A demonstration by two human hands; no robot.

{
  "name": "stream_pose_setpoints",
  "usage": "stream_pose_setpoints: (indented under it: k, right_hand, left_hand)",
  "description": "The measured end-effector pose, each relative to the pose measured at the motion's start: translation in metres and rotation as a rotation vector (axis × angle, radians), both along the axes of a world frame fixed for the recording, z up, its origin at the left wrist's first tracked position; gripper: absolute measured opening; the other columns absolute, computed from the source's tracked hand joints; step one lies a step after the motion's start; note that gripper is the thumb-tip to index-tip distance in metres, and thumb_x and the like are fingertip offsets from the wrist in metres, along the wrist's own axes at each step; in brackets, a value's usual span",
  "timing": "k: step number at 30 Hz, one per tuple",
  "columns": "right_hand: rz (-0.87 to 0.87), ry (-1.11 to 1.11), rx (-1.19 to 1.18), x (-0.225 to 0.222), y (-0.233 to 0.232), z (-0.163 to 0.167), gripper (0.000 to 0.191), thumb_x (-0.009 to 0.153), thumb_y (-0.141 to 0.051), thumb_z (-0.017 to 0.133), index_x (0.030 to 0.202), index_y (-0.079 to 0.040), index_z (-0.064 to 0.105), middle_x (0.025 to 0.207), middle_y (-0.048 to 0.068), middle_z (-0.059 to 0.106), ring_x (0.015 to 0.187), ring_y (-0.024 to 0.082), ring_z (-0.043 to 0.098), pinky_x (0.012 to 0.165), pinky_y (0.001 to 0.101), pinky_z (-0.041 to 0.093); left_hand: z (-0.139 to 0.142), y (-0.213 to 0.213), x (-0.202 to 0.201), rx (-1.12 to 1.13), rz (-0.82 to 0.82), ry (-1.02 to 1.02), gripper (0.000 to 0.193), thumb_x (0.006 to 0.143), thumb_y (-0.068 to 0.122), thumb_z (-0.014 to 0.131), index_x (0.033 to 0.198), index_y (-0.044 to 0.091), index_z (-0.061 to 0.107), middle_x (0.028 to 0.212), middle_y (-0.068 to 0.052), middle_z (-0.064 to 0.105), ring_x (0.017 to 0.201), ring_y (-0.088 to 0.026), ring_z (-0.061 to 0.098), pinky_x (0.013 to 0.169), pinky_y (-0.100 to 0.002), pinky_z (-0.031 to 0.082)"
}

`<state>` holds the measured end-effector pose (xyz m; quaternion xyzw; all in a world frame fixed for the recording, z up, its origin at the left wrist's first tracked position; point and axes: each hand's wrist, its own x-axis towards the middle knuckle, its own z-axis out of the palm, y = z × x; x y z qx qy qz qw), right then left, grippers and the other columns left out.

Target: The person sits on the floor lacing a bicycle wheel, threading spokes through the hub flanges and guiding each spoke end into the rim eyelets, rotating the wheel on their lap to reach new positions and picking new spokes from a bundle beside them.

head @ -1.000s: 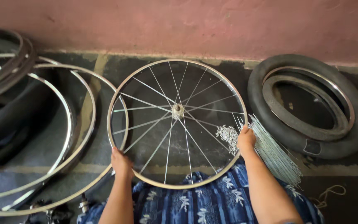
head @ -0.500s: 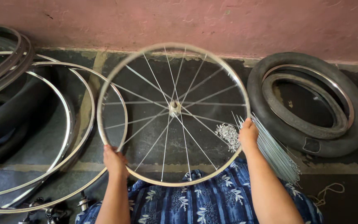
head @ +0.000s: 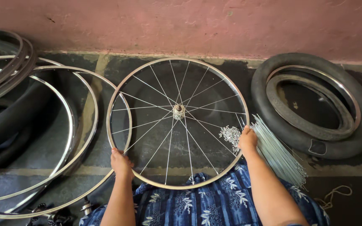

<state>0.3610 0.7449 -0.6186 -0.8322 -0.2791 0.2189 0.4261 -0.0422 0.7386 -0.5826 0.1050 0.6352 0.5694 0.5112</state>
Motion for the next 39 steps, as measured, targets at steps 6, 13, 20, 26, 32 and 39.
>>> stream_pose_setpoints:
  k: [6, 13, 20, 26, 32, 39]
  right_hand:
    - [0.005, 0.143, -0.015, 0.007, -0.006, -0.015, 0.043, 0.108, -0.039, 0.043, 0.104, 0.002, 0.055, 0.069, 0.018, 0.060, 0.045, 0.026, 0.056, 0.041, 0.0408, 0.049]
    - [0.101, -0.648, -0.101, 0.016, -0.002, -0.011, 0.053, 0.101, -0.038, 0.061, 0.137, 0.000, 0.051, 0.129, 0.028, 0.058, 0.120, 0.046, 0.052, 0.102, 0.0563, 0.040]
    - [0.825, -1.153, 0.156, -0.032, 0.056, 0.033, 0.090, 0.088, -0.050, 0.068, 0.154, 0.001, 0.034, 0.160, 0.020, 0.037, 0.149, 0.039, 0.028, 0.119, 0.0527, 0.025]
    - [1.028, -1.036, -0.061, -0.078, 0.122, 0.050, 0.098, 0.089, -0.064, 0.057, 0.158, -0.005, 0.021, 0.166, 0.015, 0.020, 0.154, 0.032, 0.013, 0.123, 0.0489, 0.015]
    - [1.081, -0.957, 0.015, -0.117, 0.154, 0.041, 0.093, 0.094, -0.062, 0.053, 0.160, -0.006, 0.019, 0.168, 0.013, 0.019, 0.155, 0.031, 0.014, 0.124, 0.0487, 0.014]
    - [0.991, -0.878, -0.048, -0.138, 0.189, 0.037, 0.085, 0.096, -0.063, 0.048, 0.158, -0.007, 0.030, 0.167, 0.010, 0.026, 0.155, 0.028, 0.018, 0.124, 0.0489, 0.015]
  left_hand:
    - [0.000, -0.002, 0.003, 0.076, 0.011, 0.014, 0.042, 0.108, 0.050, 0.039, 0.103, 0.010, 0.053, 0.061, -0.003, 0.039, 0.045, -0.014, 0.037, 0.040, -0.030, 0.032]
    - [-0.003, 0.006, -0.001, 0.078, 0.052, 0.341, 0.035, 0.102, 0.030, 0.051, 0.134, 0.014, 0.049, 0.078, -0.005, 0.059, 0.057, -0.016, 0.055, 0.047, -0.029, 0.046]
    - [-0.006, 0.016, 0.007, 0.050, -0.111, 1.344, 0.077, 0.092, 0.051, 0.066, 0.152, 0.008, 0.046, 0.148, -0.022, 0.044, 0.135, -0.039, 0.044, 0.111, -0.054, 0.033]
    - [-0.008, 0.007, 0.060, 0.279, -0.715, 1.595, 0.125, 0.069, 0.083, 0.062, 0.156, 0.002, 0.024, 0.162, -0.024, 0.021, 0.149, -0.038, 0.017, 0.118, -0.055, 0.013]
    - [-0.018, 0.019, 0.089, 0.060, -1.027, 1.581, 0.138, 0.065, 0.091, 0.060, 0.159, 0.001, 0.012, 0.165, -0.024, 0.005, 0.154, -0.036, 0.005, 0.121, -0.056, 0.005]
    - [-0.027, 0.061, 0.099, -0.104, -1.082, 1.576, 0.140, 0.066, 0.096, 0.054, 0.159, 0.000, 0.010, 0.166, -0.027, -0.001, 0.155, -0.040, -0.002, 0.121, -0.057, 0.003]
